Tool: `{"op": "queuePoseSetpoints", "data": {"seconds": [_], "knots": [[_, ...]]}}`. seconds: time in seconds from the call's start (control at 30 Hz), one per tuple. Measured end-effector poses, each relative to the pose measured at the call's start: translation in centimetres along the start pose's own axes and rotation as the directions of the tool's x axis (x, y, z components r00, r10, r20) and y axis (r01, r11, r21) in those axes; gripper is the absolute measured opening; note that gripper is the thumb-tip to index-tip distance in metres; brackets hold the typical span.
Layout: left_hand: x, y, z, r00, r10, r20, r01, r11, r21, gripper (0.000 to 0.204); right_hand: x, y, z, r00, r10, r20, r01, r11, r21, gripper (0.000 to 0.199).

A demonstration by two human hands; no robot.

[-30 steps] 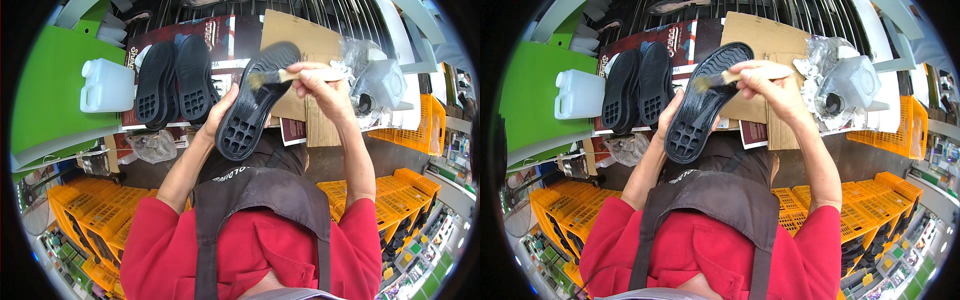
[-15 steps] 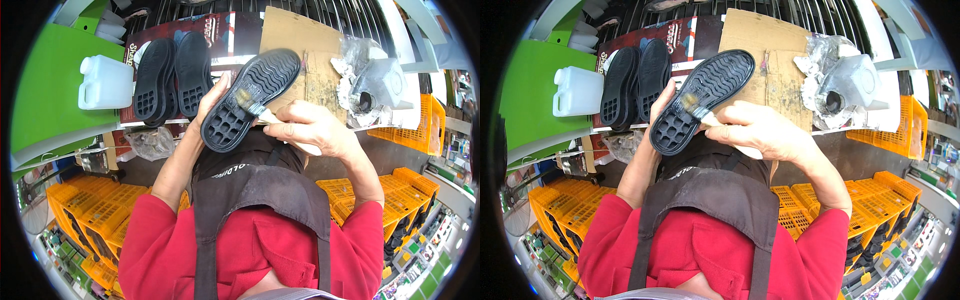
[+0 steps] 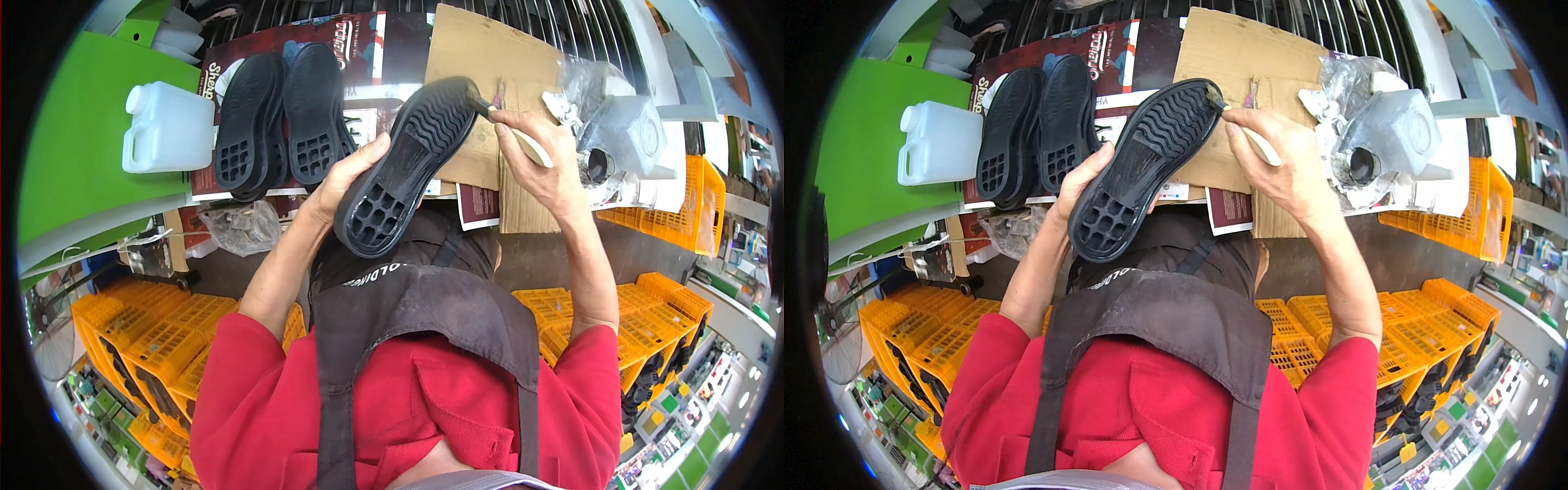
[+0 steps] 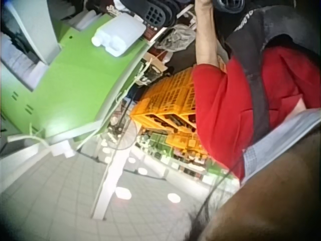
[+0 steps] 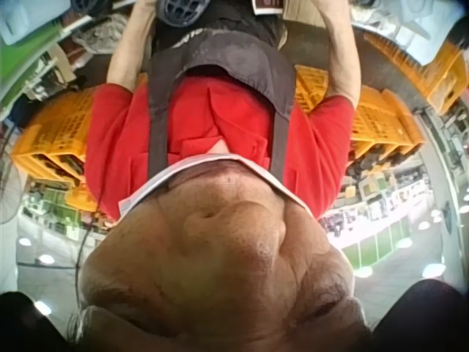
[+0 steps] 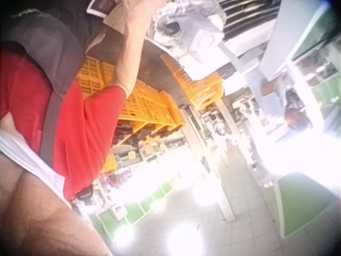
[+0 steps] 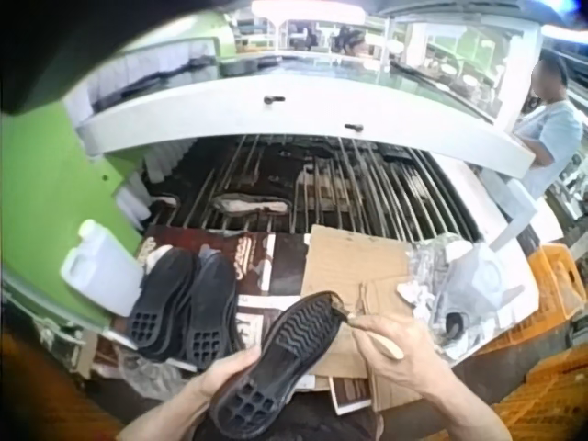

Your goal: Applying adhesive or glue to the bottom surface of shoe soles using a manual brush.

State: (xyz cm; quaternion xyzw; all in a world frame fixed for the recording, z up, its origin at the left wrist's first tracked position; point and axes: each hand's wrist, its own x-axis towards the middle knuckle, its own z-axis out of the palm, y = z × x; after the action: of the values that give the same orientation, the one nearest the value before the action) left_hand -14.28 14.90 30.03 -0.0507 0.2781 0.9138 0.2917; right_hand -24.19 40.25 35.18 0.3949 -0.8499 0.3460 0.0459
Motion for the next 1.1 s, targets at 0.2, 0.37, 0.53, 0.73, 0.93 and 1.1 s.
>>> {"op": "queuePoseSetpoints", "data": {"seconds": [0.2, 0.37, 0.53, 0.73, 0.93, 1.1], "knots": [[0.5, 0.2, -1.2, 0.992, 0.124, -0.02, -0.121, 0.984, 0.128, 0.049, -0.6, -4.9, 1.7, 0.971, 0.237, 0.042, -0.234, 0.885, 0.403, 0.013], [0.5, 0.0, 0.1, 0.95, 0.166, -0.264, -0.145, 0.985, 0.098, 0.048, 0.3, -5.8, 0.3, 0.882, 0.298, 0.366, -0.472, 0.583, 0.661, 0.017], [0.4, -0.1, -0.9, 0.989, 0.145, 0.037, -0.146, 0.989, 0.012, 0.051, 1.8, 0.3, 0.1, 0.899, 0.422, 0.117, -0.382, 0.627, 0.679, 0.019], [0.6, 0.0, 0.0, 0.976, 0.177, -0.126, -0.171, 0.983, 0.06, 0.059, 0.4, -1.7, 1.5, 0.973, -0.186, 0.138, 0.183, 0.983, 0.033, 0.03], [0.6, 0.0, -0.7, 0.979, 0.195, -0.052, -0.198, 0.978, -0.065, 0.047, 0.0, -4.7, 0.3, 0.885, -0.379, 0.268, 0.233, 0.862, 0.45, 0.038], [0.9, 0.2, 0.8, 0.989, 0.139, -0.054, -0.138, 0.99, 0.008, 0.063, 0.3, 0.6, 0.1, 0.961, -0.2, 0.189, 0.165, 0.969, 0.186, 0.036]]}}
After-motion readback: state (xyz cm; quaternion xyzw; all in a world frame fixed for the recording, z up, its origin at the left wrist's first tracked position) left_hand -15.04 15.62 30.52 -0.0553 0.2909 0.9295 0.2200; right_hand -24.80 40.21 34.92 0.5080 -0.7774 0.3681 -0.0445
